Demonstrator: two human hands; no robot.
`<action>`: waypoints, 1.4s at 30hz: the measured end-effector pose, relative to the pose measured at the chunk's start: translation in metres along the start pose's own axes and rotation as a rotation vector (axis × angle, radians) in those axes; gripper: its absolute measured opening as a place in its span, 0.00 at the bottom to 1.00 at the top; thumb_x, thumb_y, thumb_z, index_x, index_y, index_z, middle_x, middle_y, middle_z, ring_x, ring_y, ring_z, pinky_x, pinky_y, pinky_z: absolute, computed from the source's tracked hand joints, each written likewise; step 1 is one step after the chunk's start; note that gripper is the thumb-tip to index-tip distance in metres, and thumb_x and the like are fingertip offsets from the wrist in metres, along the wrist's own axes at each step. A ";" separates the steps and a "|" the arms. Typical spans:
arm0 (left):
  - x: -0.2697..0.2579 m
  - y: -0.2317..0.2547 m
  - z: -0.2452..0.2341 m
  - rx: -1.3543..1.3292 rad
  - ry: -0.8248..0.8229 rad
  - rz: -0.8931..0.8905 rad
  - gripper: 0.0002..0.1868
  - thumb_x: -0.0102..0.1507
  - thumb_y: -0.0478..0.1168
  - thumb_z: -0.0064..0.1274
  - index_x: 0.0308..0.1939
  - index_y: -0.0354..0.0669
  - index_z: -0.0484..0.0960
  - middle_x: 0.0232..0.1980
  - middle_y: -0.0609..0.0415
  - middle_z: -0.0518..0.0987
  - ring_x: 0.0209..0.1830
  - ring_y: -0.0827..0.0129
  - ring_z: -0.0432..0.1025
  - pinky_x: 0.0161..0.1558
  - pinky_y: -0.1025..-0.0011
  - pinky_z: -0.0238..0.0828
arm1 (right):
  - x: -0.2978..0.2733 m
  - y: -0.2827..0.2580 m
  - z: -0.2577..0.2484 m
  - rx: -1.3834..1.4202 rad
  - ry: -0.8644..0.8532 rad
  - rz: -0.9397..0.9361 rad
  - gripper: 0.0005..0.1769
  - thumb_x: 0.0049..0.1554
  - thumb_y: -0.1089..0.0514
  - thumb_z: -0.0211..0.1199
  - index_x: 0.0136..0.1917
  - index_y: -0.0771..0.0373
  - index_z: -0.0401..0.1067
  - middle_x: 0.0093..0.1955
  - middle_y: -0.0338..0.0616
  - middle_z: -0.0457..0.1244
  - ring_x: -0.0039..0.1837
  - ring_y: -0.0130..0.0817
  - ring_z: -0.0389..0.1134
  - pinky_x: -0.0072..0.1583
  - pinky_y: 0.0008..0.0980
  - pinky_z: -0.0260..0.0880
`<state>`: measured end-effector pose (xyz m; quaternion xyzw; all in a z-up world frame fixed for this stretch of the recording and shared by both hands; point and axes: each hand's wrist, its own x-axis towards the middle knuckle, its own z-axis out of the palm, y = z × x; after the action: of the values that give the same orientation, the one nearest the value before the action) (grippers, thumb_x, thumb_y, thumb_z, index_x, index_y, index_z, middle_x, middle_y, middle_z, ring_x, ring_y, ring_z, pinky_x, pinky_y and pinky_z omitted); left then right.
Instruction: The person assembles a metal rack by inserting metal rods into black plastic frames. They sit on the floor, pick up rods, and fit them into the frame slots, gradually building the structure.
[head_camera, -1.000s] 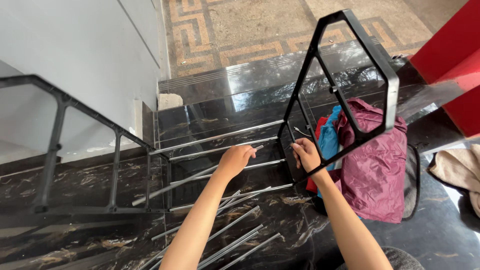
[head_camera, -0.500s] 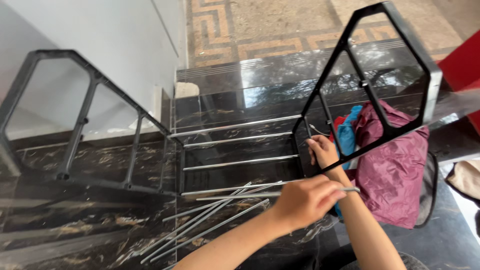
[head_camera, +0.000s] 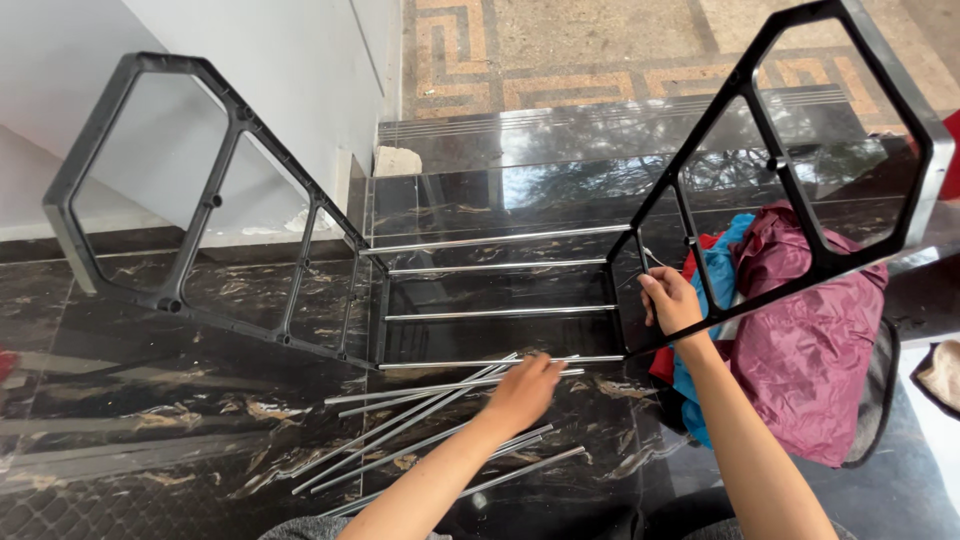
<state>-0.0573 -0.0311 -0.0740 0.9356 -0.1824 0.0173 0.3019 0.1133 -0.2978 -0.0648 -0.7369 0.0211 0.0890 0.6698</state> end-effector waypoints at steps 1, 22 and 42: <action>-0.004 -0.013 0.004 0.032 -0.015 0.030 0.20 0.64 0.32 0.51 0.61 0.41 0.79 0.52 0.46 0.76 0.50 0.51 0.72 0.48 0.56 0.73 | 0.000 -0.001 0.000 0.002 -0.001 -0.008 0.13 0.64 0.56 0.58 0.56 0.69 0.67 0.33 0.39 0.61 0.28 0.24 0.58 0.31 0.26 0.60; 0.162 0.027 -0.086 -0.102 0.537 0.277 0.15 0.60 0.32 0.57 0.50 0.45 0.76 0.54 0.54 0.76 0.58 0.55 0.72 0.57 0.58 0.67 | 0.034 -0.022 0.001 -0.246 0.097 -0.169 0.20 0.61 0.54 0.61 0.63 0.66 0.67 0.53 0.44 0.67 0.51 0.30 0.69 0.46 0.31 0.70; 0.243 -0.001 -0.046 0.137 0.297 0.177 0.29 0.56 0.26 0.51 0.58 0.58 0.86 0.35 0.58 0.77 0.29 0.64 0.77 0.27 0.65 0.74 | 0.062 -0.077 0.038 -0.832 0.314 -0.406 0.08 0.64 0.60 0.59 0.48 0.69 0.71 0.38 0.62 0.67 0.41 0.61 0.69 0.40 0.52 0.68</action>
<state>0.1736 -0.0846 -0.0020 0.9214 -0.2159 0.1939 0.2586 0.1823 -0.2470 -0.0018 -0.9358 -0.0594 -0.1549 0.3112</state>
